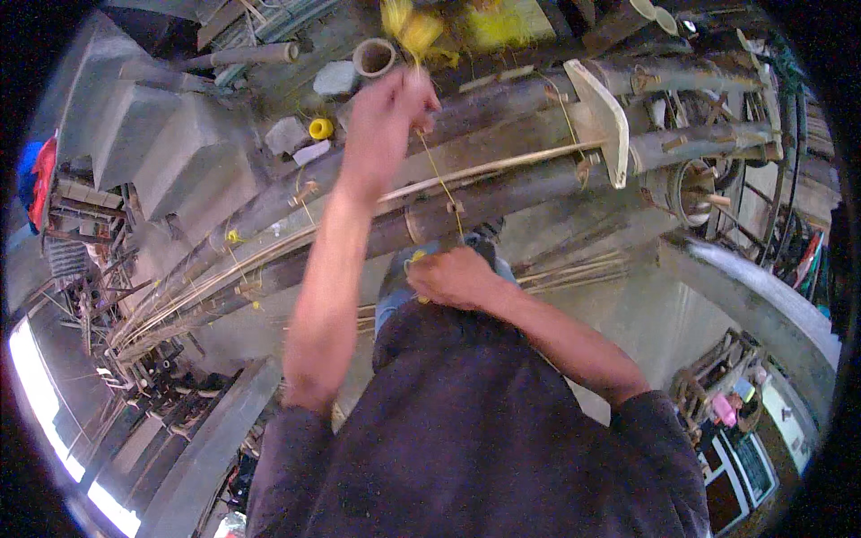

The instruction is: The person repeatedly ties thin bamboo sticks to a horizontal metal frame using yellow string. They pull string from a spool, wrap it around the sticks and frame, and secure it with knots. The person works along the length of the frame, handling the sticks and string by hand.

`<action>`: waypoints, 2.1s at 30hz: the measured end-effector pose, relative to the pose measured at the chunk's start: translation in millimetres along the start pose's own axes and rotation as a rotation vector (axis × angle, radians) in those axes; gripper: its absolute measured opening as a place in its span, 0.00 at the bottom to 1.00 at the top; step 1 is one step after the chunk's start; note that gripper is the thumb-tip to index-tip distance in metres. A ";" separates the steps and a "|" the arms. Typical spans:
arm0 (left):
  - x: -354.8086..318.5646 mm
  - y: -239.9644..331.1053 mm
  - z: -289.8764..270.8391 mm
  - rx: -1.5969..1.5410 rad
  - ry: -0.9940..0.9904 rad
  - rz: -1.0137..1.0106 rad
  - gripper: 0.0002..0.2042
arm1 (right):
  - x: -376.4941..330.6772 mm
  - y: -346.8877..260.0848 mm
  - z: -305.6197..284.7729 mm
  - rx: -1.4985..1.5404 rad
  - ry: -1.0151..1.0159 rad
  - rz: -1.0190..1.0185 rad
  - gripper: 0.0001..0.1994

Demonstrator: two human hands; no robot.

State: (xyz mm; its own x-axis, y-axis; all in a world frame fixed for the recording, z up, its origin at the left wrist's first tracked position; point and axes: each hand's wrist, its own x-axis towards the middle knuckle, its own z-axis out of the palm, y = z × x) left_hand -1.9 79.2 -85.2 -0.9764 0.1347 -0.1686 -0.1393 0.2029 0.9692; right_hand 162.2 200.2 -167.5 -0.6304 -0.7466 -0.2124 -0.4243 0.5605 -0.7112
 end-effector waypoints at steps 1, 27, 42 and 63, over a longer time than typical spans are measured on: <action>31.5 7.7 -4.4 0.064 0.018 -0.008 0.17 | -3.6 4.2 -10.6 -0.054 -0.096 0.040 0.12; -6.7 -28.0 183.0 0.652 0.309 0.559 0.08 | -16.9 21.9 -341.6 -0.281 0.018 -0.364 0.10; -4.4 -26.5 188.7 0.781 0.036 0.151 0.07 | -130.0 103.9 -198.8 0.615 -0.022 0.131 0.07; 147.5 49.9 109.0 -0.370 -0.566 -0.025 0.19 | -100.7 102.2 -64.9 0.111 1.081 0.615 0.08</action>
State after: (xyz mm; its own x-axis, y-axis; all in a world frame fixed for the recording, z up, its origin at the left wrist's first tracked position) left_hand -134.9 214.9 -81.3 -0.7491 0.6423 -0.1621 -0.3068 -0.1195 0.9443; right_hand 140.1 355.9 -175.3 -0.9379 0.3344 0.0920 0.1540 0.6393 -0.7534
